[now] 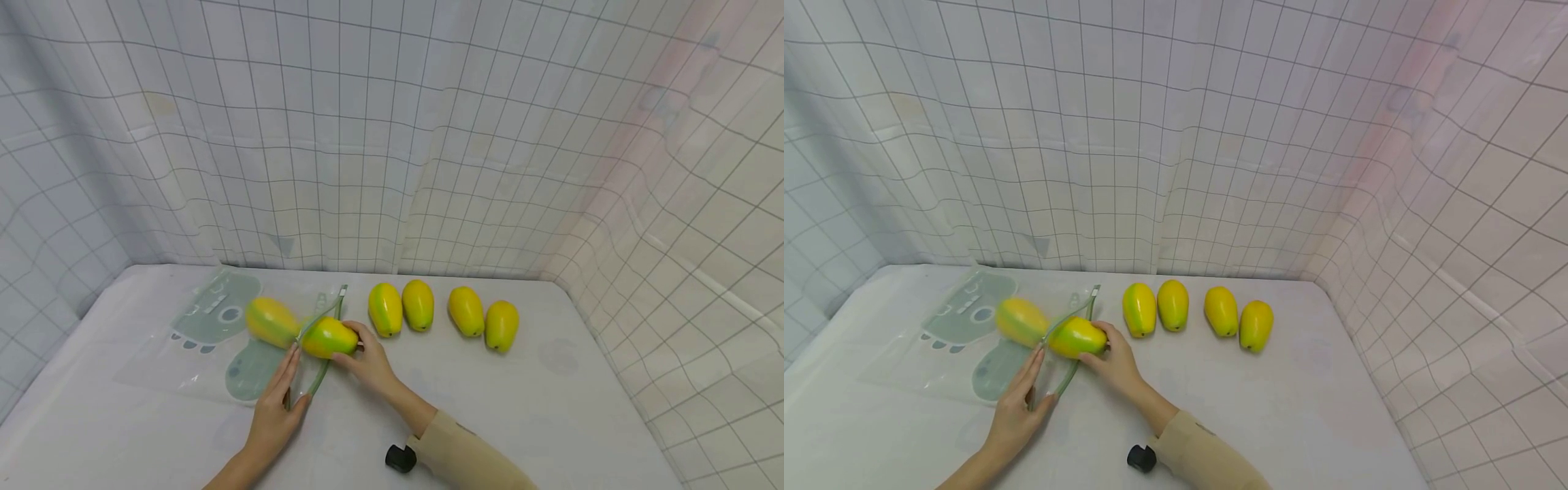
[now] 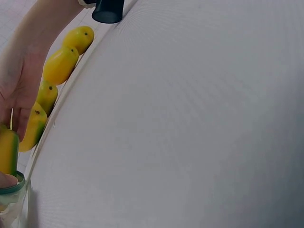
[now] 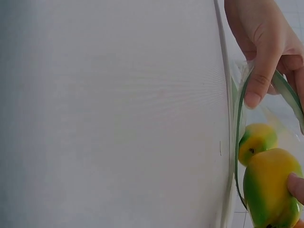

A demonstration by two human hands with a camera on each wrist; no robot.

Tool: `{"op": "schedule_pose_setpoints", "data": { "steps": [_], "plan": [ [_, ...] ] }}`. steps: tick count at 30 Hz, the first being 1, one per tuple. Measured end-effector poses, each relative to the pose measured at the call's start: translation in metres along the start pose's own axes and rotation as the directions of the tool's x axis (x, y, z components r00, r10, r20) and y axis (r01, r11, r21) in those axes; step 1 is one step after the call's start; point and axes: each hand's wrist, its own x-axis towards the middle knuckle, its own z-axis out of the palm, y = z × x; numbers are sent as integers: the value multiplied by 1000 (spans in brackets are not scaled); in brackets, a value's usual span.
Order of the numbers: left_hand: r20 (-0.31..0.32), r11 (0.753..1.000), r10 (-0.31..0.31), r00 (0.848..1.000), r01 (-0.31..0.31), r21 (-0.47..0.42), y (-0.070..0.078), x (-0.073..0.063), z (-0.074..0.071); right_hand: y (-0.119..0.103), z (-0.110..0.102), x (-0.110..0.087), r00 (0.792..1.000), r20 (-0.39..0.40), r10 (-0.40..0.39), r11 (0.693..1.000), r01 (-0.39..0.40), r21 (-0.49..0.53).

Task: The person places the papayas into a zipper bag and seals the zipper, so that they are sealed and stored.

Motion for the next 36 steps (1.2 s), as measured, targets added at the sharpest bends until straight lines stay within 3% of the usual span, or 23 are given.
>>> {"op": "schedule_pose_setpoints", "data": {
  "steps": [8, 17, 24, 32, 36],
  "plan": [
    [-4, 1000, 21, 1000, -21, 10, 0, 0, 0, 32, 15, 14, 1000, -18, -1, 999, 0, -44],
    [12, 1000, 4, 1000, -4, 7, 0, 0, 0, 15, 20, 16, 999, -42, -14, 1000, 14, -4],
    [10, 1000, 12, 1000, -12, 13, 0, 0, 0, 32, 28, 24, 999, -45, -11, 999, 8, -52],
    [3, 1000, 19, 1000, -19, 11, -1, -2, 0, 33, 30, 24, 998, -54, 13, 998, -16, -54],
    [6, 1000, 23, 1000, -23, 9, -1, -2, 0, 11, 23, 18, 999, -45, 17, 1000, -16, 16]
  ]
}}
